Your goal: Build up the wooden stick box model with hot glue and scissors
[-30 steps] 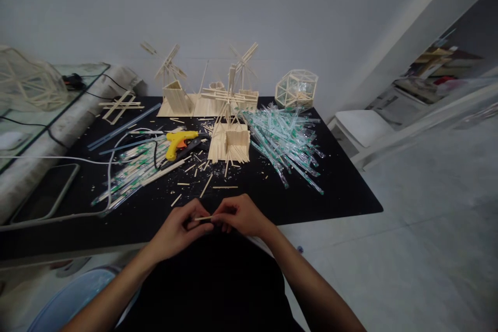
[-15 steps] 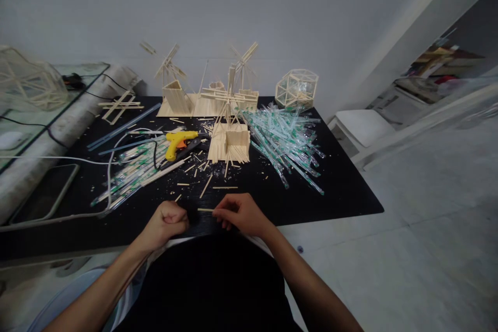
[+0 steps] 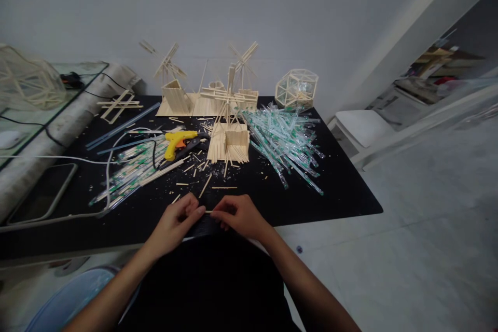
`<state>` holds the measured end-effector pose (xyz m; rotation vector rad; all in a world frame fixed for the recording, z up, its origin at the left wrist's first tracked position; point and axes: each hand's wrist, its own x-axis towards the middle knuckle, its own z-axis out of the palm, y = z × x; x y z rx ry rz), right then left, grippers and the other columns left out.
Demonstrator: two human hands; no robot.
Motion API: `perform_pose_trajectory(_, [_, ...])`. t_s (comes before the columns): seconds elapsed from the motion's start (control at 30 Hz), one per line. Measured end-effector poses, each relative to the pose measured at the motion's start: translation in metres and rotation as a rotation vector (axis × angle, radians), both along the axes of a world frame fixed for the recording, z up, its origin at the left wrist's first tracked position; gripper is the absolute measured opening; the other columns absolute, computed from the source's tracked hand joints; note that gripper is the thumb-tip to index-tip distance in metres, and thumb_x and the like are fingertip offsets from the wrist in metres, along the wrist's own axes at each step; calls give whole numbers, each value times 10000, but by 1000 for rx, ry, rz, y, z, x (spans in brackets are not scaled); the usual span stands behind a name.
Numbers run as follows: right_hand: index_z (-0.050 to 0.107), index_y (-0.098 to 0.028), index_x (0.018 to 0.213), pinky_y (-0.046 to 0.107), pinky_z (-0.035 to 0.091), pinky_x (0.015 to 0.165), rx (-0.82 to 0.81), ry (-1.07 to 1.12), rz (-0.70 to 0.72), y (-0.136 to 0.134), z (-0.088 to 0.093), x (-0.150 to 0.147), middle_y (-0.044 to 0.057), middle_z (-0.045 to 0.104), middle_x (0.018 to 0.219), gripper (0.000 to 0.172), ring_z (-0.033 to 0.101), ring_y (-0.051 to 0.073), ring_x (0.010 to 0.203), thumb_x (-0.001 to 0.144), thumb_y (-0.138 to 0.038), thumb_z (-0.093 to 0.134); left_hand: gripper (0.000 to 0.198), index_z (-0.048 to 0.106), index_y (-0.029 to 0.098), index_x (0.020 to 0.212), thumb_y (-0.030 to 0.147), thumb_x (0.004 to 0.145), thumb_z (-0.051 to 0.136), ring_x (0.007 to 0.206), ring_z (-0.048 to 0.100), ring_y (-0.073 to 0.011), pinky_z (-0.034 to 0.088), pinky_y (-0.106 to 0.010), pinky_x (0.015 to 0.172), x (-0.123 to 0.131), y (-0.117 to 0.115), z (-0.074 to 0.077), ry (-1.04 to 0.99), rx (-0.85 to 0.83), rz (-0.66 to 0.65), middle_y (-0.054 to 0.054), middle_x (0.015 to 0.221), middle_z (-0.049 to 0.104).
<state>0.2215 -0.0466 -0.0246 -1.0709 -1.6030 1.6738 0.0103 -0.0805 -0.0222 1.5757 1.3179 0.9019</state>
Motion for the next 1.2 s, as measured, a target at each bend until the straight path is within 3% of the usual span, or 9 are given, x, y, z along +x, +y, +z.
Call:
perform_pose_trajectory(0.2, [719,-144,800,215,492,496,-25,28,-7,0,0,0,5,686,660,294,619,108,509,809,-425,804,304,560,192,877,482,965,576,566,383,-109,291,-234,546,-2,1,-1,-5,-49,-2,76,609,406])
perform_pose_trajectory(0.3, [716,-143,802,210,486,486,-61,59,-22,0,0,1,-2,675,648,296,605,102,502,805,-425,805,385,600,176,794,491,996,509,596,422,-115,310,-242,572,-2,1,2,81,-14,-60,50,623,452])
perform_pose_trajectory(0.67, [715,-150,807,215,496,492,-41,54,-9,2,1,2,-4,669,659,283,607,104,516,812,-422,794,451,579,172,715,496,1008,470,607,444,-118,321,-248,589,2,0,4,144,22,-69,36,633,483])
perform_pose_trajectory(1.0, [727,-141,896,224,511,498,-52,103,-11,3,0,1,9,681,707,325,617,106,528,849,-461,753,433,623,178,780,538,983,496,586,390,-123,290,-247,561,-5,5,3,-3,-93,-2,45,611,429])
perform_pose_trajectory(1.2, [712,-150,834,223,509,502,11,19,0,1,-3,1,4,665,665,335,614,107,516,898,-479,702,470,505,183,657,503,999,467,587,383,-118,288,-247,562,-4,4,4,61,-10,-24,39,611,416])
